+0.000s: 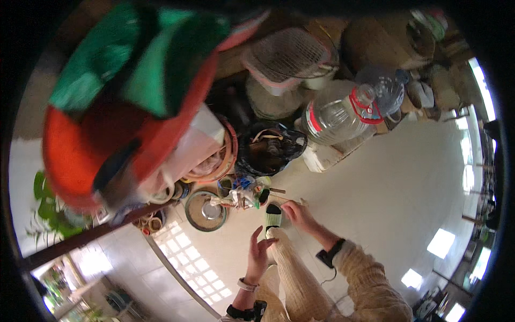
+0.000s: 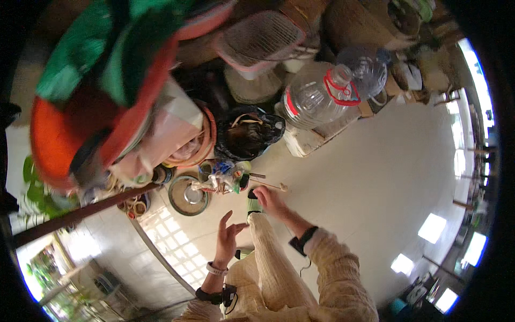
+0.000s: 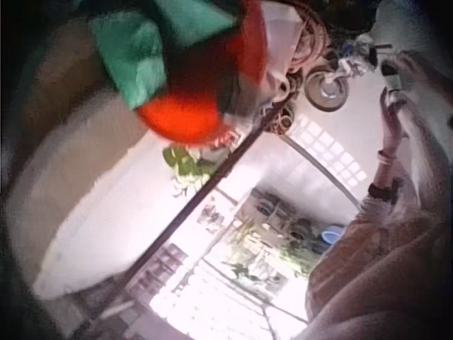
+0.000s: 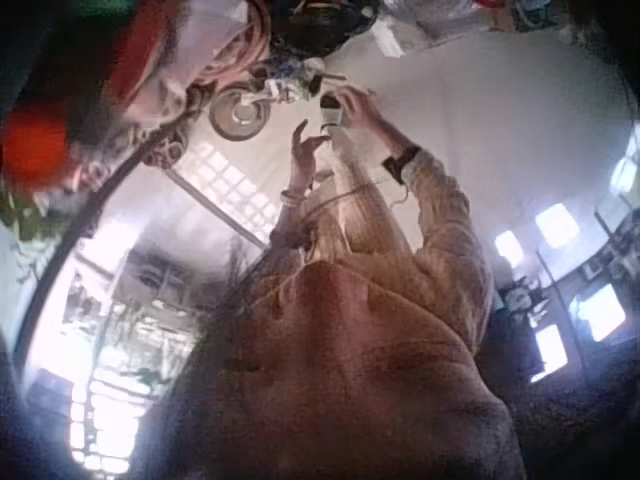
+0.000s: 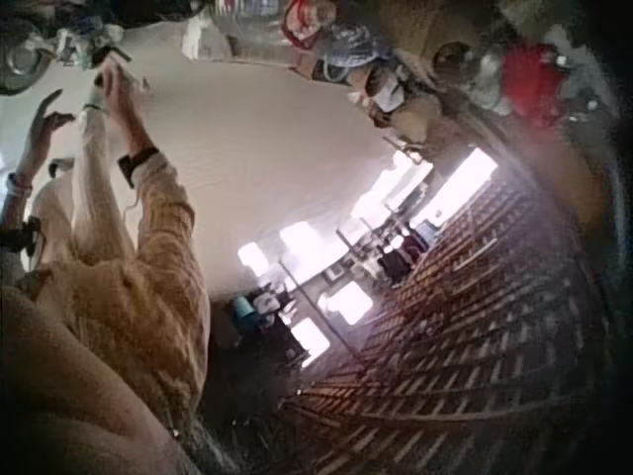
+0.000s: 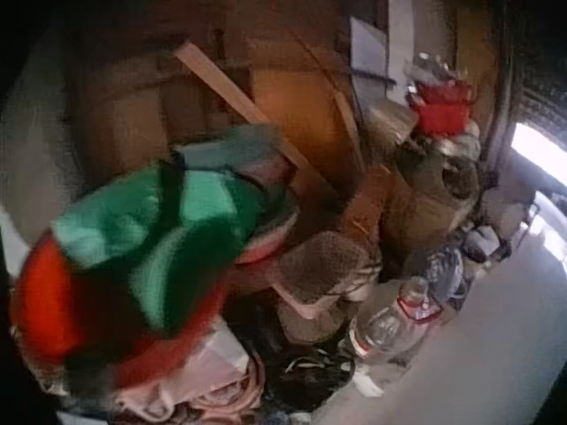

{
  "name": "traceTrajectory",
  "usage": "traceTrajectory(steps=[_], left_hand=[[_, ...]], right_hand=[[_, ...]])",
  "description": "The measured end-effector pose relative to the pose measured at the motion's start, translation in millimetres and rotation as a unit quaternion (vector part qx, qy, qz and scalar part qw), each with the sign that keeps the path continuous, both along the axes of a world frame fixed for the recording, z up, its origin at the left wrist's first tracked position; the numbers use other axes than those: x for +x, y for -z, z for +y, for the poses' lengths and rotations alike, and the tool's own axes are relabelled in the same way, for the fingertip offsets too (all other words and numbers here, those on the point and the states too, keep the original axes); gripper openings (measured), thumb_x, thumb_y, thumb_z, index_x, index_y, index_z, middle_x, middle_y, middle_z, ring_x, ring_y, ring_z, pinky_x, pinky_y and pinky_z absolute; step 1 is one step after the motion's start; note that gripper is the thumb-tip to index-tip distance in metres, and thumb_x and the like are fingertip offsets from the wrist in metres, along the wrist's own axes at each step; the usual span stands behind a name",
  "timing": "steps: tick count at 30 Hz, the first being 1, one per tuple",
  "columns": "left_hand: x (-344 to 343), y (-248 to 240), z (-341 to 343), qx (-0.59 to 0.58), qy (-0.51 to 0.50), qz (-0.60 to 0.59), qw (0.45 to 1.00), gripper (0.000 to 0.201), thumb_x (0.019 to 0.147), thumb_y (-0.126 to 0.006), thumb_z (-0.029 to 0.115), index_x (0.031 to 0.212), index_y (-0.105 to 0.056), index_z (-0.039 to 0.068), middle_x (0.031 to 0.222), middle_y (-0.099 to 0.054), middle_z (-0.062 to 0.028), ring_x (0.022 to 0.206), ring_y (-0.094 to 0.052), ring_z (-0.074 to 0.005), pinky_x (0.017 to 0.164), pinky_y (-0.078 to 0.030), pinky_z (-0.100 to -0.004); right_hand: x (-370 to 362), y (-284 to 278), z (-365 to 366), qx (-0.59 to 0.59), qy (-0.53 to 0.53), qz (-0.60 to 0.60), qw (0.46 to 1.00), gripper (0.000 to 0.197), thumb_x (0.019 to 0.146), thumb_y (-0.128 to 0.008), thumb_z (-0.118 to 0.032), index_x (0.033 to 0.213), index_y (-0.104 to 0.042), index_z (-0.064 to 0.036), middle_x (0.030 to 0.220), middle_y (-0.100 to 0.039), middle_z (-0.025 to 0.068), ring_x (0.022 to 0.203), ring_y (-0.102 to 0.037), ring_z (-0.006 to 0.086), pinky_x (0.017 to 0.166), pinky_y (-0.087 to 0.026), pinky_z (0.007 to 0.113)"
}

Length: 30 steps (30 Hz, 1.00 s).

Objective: The person sits on a tiled balcony and removes dried leaves from a potted plant, then disposes of them. They inspect the soil of a Monstera plant and later loosen the soil around another potted plant using their fingers.

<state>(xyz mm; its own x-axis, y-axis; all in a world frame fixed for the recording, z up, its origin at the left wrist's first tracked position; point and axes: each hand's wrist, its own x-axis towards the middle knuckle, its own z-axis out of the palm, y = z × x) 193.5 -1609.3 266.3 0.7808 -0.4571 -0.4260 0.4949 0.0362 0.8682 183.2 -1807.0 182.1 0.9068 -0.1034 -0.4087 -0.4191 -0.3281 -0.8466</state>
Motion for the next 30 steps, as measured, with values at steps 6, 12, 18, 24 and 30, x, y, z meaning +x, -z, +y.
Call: traceTrajectory(steps=[6,12,18,24,30], left_hand=[[-80.6,-123.4,72.8,0.242,0.035,-0.292,0.924,0.059,0.083,-0.051,0.006,0.137,-0.025,0.003,0.142,-0.021,-0.0210,0.131,-0.021,-0.0361,0.105,-0.022,-0.0433],[-182.6,-170.8,223.3,0.258,-0.068,-0.340,0.902,0.056,0.091,-0.041,0.038,0.138,-0.027,0.011,0.143,-0.023,-0.0174,0.132,-0.022,-0.0340,0.104,-0.010,-0.0574],[-282.0,-201.3,372.8,0.357,-0.215,-0.034,0.908,0.052,0.095,-0.031,0.038,0.135,-0.033,0.005,0.142,-0.026,-0.0171,0.131,-0.027,-0.0262,0.107,-0.021,-0.0396],[-256.6,-280.7,321.4,-0.556,-0.282,-0.086,0.777,0.076,0.086,-0.025,0.064,0.139,-0.023,0.009,0.140,-0.029,-0.0163,0.127,-0.031,-0.0284,0.103,-0.027,-0.0419],[-240.2,-421.5,345.0,-0.220,-0.344,-0.249,0.878,0.066,0.093,-0.026,0.050,0.135,-0.030,0.000,0.141,-0.027,-0.0155,0.129,-0.030,-0.0277,0.104,-0.026,-0.0418]], right_hand=[[-85.7,-98.8,151.1,0.519,0.109,0.228,0.816,0.063,0.093,-0.045,-0.033,0.140,-0.012,-0.0063,0.142,-0.023,0.0128,0.125,-0.035,0.0212,0.101,-0.031,0.039],[-143.3,-254.9,311.3,0.642,0.034,0.330,0.691,0.062,0.091,-0.033,-0.052,0.136,-0.028,-0.0088,0.136,-0.035,0.0090,0.126,-0.033,0.0193,0.103,-0.028,0.035],[-184.0,-382.8,369.7,0.269,-0.464,-0.173,0.826,0.061,0.090,-0.047,-0.032,0.138,-0.023,-0.0032,0.145,-0.022,0.0129,0.134,-0.019,0.0272,0.108,-0.015,0.040],[-186.4,-389.7,427.3,0.083,-0.622,-0.539,0.561,0.063,0.085,-0.051,-0.044,0.135,-0.034,-0.0102,0.142,-0.025,0.0134,0.134,-0.019,0.0286,0.108,-0.014,0.044],[-91.0,-375.3,411.2,-0.146,-0.491,-0.588,0.626,0.074,0.078,-0.063,-0.031,0.137,-0.026,-0.0070,0.138,-0.030,0.0209,0.126,-0.033,0.0328,0.103,-0.022,0.048]])
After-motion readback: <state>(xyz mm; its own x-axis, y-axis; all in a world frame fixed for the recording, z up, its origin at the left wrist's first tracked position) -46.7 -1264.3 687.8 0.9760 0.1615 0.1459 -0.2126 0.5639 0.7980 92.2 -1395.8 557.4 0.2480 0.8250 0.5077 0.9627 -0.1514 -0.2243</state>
